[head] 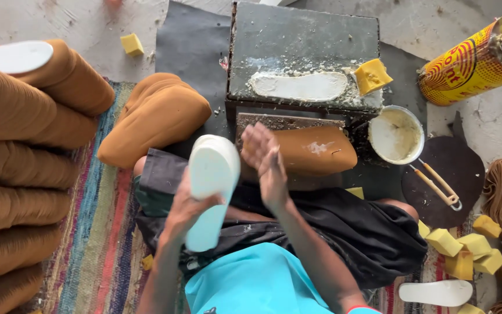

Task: The person applies adhesive to shoe insoles and soles using a small sponge and a glue pot.

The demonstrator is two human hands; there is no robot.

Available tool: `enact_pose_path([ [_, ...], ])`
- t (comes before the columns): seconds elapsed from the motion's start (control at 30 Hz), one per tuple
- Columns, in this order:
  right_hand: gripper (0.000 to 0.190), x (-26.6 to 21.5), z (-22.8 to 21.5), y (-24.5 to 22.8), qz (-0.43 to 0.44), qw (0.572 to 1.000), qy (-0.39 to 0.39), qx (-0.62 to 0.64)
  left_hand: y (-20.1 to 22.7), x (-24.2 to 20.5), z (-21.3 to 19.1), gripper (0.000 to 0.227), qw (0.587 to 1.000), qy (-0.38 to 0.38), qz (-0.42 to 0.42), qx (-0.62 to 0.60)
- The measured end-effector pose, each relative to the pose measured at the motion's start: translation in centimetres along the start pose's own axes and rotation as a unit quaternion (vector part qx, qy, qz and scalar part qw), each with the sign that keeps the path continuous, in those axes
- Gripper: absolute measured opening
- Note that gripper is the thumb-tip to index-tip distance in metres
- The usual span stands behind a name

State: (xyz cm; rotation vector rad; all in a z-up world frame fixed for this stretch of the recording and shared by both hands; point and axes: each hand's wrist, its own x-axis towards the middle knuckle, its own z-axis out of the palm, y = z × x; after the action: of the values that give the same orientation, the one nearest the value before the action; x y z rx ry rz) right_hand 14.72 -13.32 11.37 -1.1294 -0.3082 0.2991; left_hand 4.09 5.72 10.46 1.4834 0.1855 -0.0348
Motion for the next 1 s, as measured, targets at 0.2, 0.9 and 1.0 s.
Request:
enact_pose_path([
  [0.2, 0.103, -3.3, 5.2, 2.2, 0.040, 0.979, 0.023, 0.200, 3.8, -1.7, 2.2, 0.088, 0.949, 0.006, 0.197, 0.247],
  [0.9, 0.106, -2.6, 1.0, 5.4, -0.097, 0.925, -0.229, -0.288, -4.6, -2.1, -4.4, 0.090, 0.753, 0.042, 0.213, 0.621],
  [1.0, 0.105, -2.0, 1.8, 6.8, -0.133, 0.880, -0.290, -0.351, -5.3, -2.9, -4.2, 0.087, 0.736, 0.038, 0.118, 0.665],
])
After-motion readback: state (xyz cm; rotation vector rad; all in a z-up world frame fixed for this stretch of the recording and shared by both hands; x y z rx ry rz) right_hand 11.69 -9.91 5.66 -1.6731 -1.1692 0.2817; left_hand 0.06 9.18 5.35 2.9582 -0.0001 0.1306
